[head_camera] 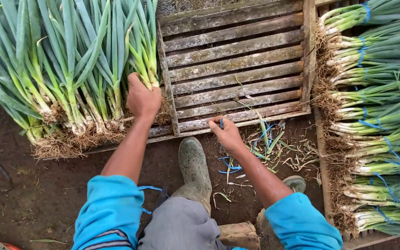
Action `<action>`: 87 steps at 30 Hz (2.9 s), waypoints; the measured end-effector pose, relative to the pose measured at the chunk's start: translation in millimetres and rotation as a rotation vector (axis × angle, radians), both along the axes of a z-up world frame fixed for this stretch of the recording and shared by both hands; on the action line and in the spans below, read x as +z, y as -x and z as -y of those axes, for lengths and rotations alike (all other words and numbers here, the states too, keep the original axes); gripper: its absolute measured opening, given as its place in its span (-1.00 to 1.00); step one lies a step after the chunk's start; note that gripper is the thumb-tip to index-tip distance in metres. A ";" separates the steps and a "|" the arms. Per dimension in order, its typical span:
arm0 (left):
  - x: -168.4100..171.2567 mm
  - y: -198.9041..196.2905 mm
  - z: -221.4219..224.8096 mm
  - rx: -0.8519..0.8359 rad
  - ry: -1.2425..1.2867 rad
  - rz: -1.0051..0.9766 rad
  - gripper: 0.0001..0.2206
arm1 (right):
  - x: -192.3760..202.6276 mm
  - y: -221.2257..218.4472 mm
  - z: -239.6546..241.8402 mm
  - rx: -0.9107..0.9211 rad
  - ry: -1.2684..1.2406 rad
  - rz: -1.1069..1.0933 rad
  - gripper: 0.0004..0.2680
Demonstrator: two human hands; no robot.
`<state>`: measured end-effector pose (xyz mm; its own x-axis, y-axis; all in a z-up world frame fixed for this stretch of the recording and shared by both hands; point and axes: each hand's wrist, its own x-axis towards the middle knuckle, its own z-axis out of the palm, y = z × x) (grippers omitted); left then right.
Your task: Tying bundles of green onions using plastic ties in an outdoor processing area
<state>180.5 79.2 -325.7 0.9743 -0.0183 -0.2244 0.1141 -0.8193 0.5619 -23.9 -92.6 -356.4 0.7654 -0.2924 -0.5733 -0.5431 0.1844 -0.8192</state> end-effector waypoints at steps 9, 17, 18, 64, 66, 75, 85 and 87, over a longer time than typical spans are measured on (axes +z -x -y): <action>-15.2 56.8 18.9 -0.503 0.061 0.059 -0.67 | -12.3 -58.5 -26.5 0.100 0.137 -0.194 -0.45; -22.0 18.3 -3.7 0.036 -0.123 0.030 -0.29 | -20.2 -85.5 -26.4 0.154 0.352 -0.248 -0.43; -23.2 17.3 -0.4 0.063 -0.163 0.011 -0.22 | -24.8 -88.9 -27.1 0.145 0.351 -0.317 -0.43; -25.7 56.6 89.4 -0.115 0.206 -0.380 -0.18 | -60.9 -74.6 -8.2 -0.057 -0.020 -0.158 -0.57; -9.1 66.6 103.7 -0.079 0.413 -0.470 -0.13 | -14.6 -70.5 -0.5 -0.025 0.127 -0.193 -0.62; -70.6 84.7 124.6 -0.456 0.527 -0.586 -0.08 | -34.8 -18.6 60.3 -0.273 0.337 -0.179 -0.66; -64.6 21.6 3.8 0.247 -0.213 0.098 -0.15 | -25.9 -21.2 35.8 -0.372 0.681 0.087 -0.62; -79.4 23.5 -10.1 0.177 -0.372 0.009 -0.01 | -33.6 -23.7 24.7 -0.219 0.609 0.091 -0.61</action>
<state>157.0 89.3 -405.1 0.9572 0.2305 -0.1751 0.2677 -0.9349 0.2330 -0.2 -117.3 -390.0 0.6890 -0.6989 -0.1919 -0.4695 -0.2287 -0.8528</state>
